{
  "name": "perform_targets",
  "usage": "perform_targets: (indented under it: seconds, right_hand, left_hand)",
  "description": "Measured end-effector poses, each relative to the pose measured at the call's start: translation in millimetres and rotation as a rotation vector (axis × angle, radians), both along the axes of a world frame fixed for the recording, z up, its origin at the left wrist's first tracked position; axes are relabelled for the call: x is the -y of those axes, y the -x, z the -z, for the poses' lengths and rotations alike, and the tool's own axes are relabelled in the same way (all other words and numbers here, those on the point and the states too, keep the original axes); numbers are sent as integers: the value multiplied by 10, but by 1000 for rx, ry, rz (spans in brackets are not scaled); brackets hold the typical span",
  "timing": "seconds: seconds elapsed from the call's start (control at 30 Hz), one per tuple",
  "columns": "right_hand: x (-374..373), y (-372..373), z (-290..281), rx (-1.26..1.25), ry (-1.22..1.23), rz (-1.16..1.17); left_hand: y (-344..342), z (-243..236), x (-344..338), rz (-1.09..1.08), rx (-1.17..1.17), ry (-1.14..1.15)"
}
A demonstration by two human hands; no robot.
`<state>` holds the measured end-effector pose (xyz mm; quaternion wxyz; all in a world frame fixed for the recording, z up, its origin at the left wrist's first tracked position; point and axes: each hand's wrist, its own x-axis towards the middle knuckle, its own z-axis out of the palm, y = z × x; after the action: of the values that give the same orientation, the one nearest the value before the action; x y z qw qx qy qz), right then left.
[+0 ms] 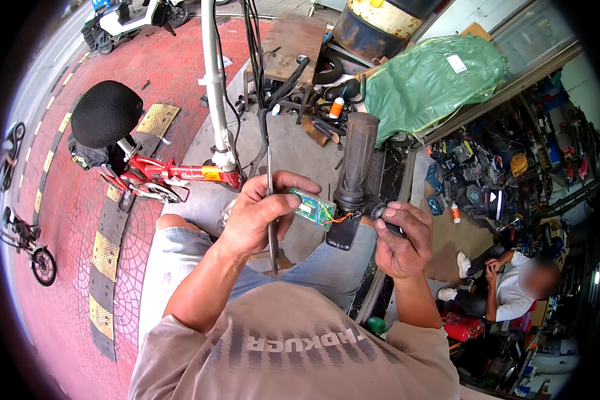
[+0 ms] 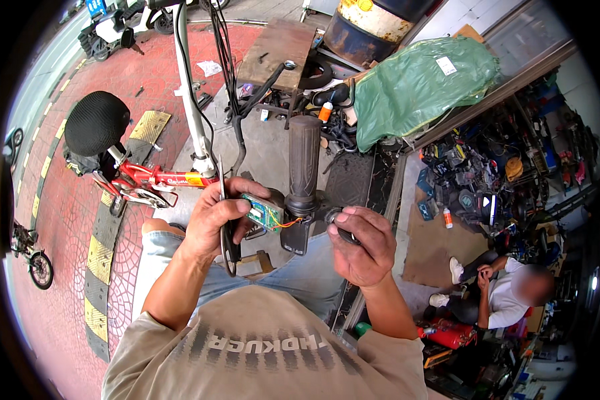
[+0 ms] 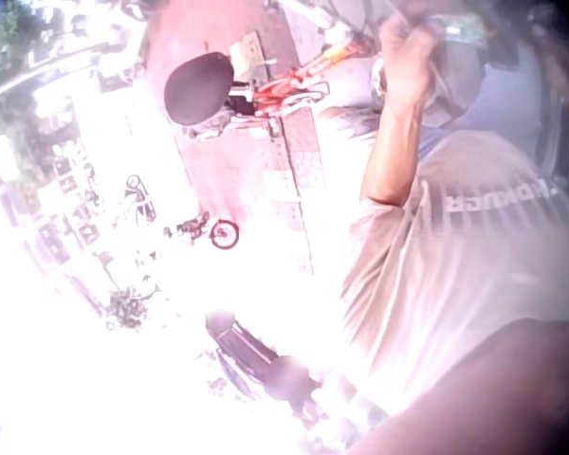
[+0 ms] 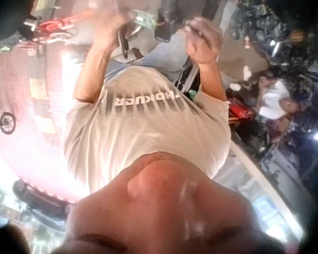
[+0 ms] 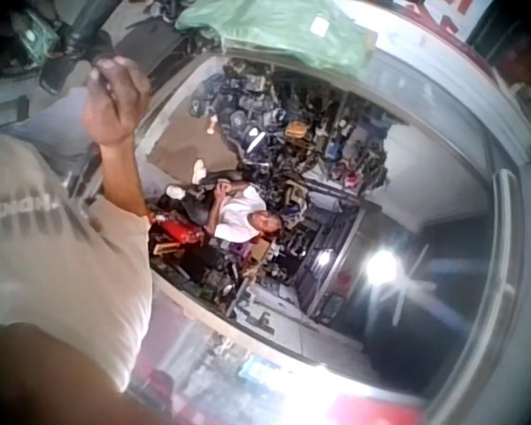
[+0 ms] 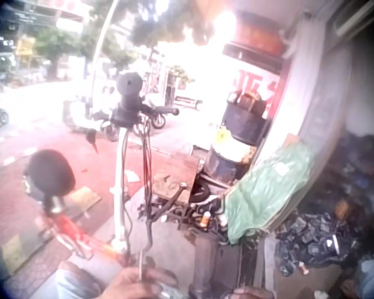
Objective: The person works on a red bicycle in a cluttered workshop, handling the handlebar stem and a black control unit. They use pliers to strip wires and connect them to a circuit board, then attach the unit to the handlebar stem.
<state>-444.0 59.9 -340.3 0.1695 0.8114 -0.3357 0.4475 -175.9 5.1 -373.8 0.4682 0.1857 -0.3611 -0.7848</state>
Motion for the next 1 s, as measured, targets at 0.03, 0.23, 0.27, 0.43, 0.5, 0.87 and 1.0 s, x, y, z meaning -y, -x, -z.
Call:
perform_targets:
  seconds: [0.03, 0.23, 0.27, 0.43, 0.5, 0.87, 1.0]
  right_hand:
    - [2, 8, -3, -4, -5, 3]
    - [-35, 26, 30, -8, -36, 27]
    - [-52, 45, 30, -14, -42, 39]
    - [-56, 22, 87, 0, -71, 7]
    - [-54, 4, 62, 4, -85, 3]
    - [-108, -19, 20, 2, -101, -10]
    - [-57, -37, -24, 17, -133, 13]
  left_hand:
    - [3, -16, -1, -1, 8, -1]
    - [6, -69, -27, -15, 129, -3]
    - [31, -41, -25, 4, 72, -5]
    - [-2, 49, -79, -10, 61, 10]
    - [13, 71, -88, -19, 56, -17]
    - [10, 85, -89, -1, 27, -66]
    - [-8, 192, 22, -45, -11, -101]
